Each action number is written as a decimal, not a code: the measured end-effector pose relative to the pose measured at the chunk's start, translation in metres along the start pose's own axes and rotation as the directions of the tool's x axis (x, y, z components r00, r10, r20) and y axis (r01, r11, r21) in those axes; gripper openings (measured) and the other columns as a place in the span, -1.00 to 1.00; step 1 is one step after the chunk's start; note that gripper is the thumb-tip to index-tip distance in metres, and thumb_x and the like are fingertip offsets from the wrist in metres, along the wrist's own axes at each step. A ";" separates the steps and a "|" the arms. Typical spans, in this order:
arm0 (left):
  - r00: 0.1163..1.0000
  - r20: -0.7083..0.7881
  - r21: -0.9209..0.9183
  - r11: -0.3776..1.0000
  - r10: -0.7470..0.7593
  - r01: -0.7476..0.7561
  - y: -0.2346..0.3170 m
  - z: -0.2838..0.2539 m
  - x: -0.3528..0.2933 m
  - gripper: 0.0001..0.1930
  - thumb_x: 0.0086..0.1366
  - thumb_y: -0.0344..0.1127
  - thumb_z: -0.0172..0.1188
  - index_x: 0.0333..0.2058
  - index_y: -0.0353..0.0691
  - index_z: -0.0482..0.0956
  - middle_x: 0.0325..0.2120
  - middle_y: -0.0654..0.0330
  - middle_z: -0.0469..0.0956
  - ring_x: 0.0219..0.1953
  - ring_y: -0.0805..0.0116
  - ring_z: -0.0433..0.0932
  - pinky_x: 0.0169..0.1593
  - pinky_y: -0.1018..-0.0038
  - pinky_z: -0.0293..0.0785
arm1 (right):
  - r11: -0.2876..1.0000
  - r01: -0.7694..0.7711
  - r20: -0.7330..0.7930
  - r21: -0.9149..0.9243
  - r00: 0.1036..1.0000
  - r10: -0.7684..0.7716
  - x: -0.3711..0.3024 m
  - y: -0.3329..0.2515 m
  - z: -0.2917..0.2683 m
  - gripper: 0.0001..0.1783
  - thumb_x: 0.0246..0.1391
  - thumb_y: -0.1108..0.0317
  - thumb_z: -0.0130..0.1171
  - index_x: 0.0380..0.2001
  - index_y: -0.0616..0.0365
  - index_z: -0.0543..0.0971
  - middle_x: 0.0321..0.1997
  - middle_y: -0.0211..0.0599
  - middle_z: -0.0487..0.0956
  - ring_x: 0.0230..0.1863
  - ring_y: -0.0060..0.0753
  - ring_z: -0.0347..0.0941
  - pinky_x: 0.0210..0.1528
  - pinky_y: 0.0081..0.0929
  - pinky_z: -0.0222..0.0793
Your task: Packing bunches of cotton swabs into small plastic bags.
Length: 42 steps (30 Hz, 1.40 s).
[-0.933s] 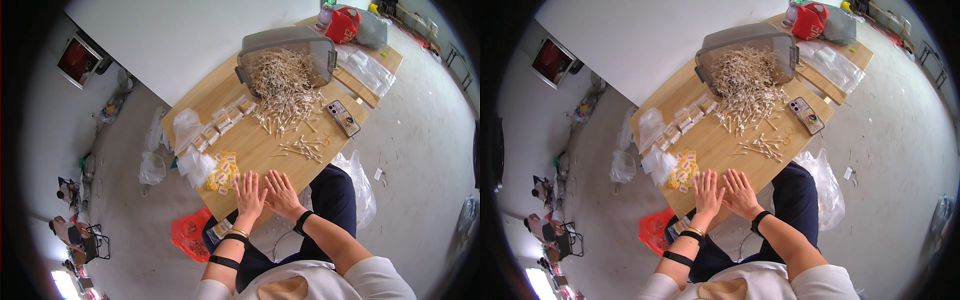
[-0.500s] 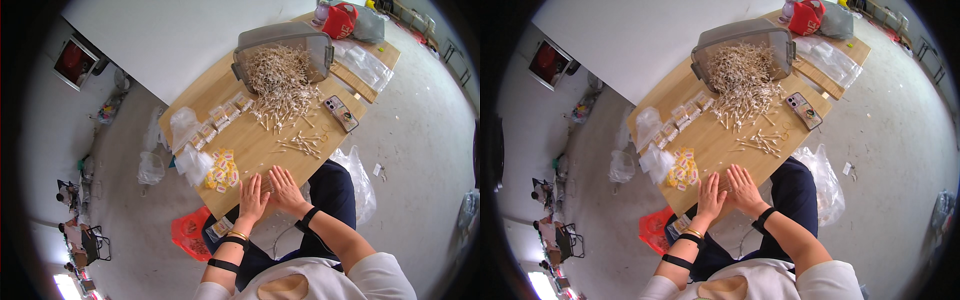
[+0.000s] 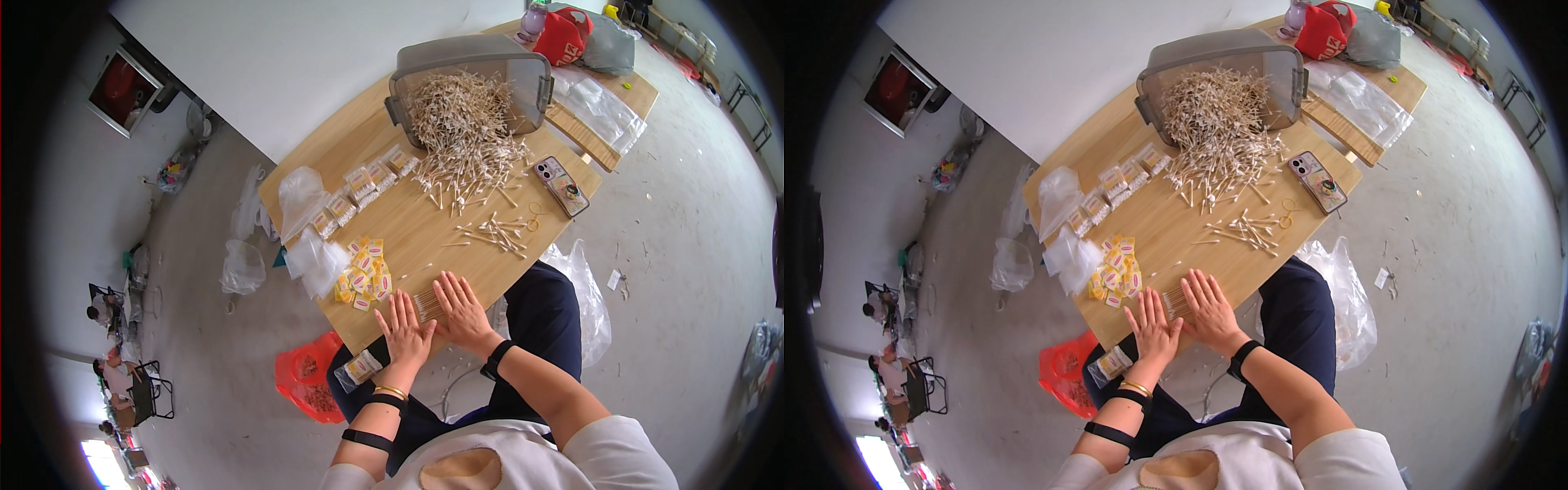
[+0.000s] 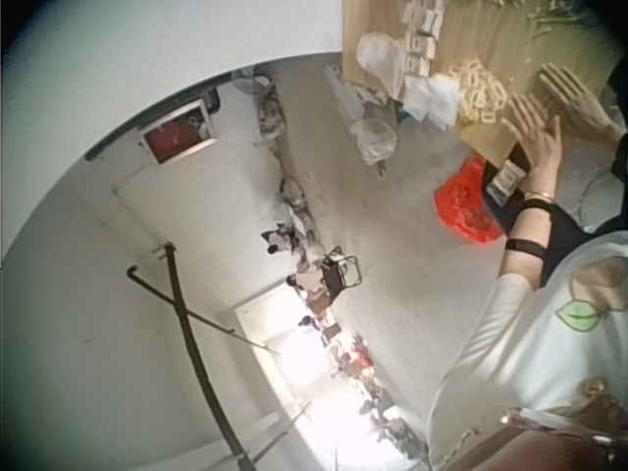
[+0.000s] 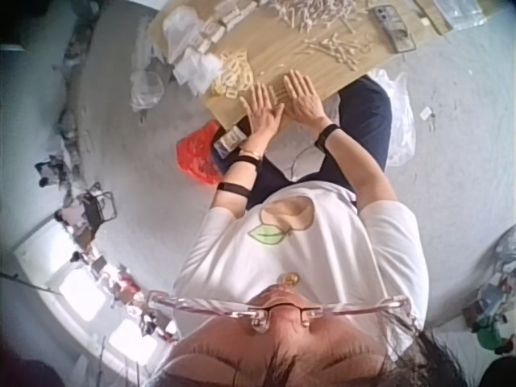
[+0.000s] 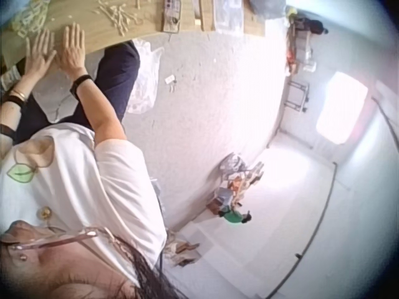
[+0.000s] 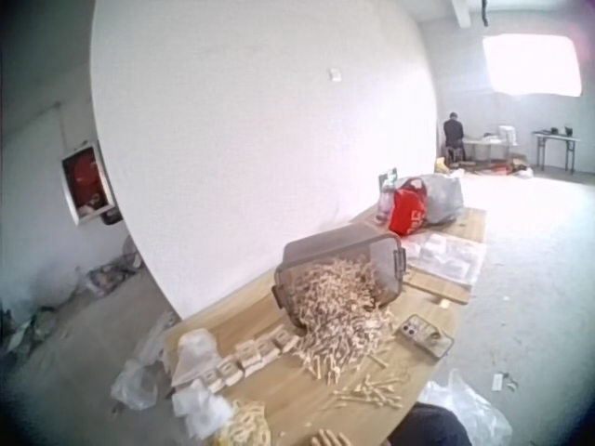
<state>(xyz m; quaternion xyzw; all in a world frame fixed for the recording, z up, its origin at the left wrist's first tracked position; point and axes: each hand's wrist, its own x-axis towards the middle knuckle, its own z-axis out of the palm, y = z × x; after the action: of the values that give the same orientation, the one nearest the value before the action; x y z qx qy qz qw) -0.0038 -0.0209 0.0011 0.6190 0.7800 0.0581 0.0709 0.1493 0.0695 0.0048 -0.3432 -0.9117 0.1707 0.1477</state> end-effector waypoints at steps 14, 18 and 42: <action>0.991 0.095 0.014 0.995 -0.096 0.095 0.008 -0.014 0.000 -0.12 0.48 0.26 -0.30 0.46 -0.38 -0.14 0.51 -0.09 -0.15 0.55 0.04 -0.24 0.49 -0.17 -0.50 | 0.984 0.018 0.068 -0.175 0.998 -0.007 0.003 -0.009 0.007 -0.04 0.19 -0.17 0.05 0.46 0.24 0.11 0.57 0.07 0.01 0.62 0.00 -0.20 0.60 -0.04 -0.33; 0.965 -0.138 -0.191 0.962 -0.225 0.197 -0.029 -0.023 -0.027 -0.20 0.51 0.18 -0.23 0.45 -0.34 -0.04 0.48 -0.10 -0.07 0.54 0.01 -0.14 0.48 -0.20 -0.39 | 0.991 0.030 0.047 -0.133 0.999 -0.024 0.003 -0.012 0.004 -0.03 0.22 -0.23 0.03 0.46 0.24 0.10 0.58 0.04 -0.01 0.62 -0.02 -0.21 0.61 -0.07 -0.35; 0.420 0.239 -0.871 -0.002 -0.875 0.491 -0.113 0.026 -0.100 -0.32 0.48 0.26 -0.07 -0.47 -0.33 0.54 -0.61 0.23 0.53 -0.59 0.42 0.50 -0.50 0.38 0.40 | 0.963 0.256 0.133 -0.078 0.960 -0.245 -0.008 -0.095 0.047 -0.17 0.20 -0.02 0.06 0.45 0.09 0.18 0.59 -0.09 0.04 0.61 -0.12 -0.14 0.60 -0.03 -0.30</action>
<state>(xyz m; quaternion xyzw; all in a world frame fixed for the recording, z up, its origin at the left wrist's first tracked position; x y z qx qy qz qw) -0.0850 -0.1438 -0.0404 -0.0179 0.8260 0.5118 0.2356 0.0818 -0.0128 0.0008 -0.2205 -0.9622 0.1280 0.0955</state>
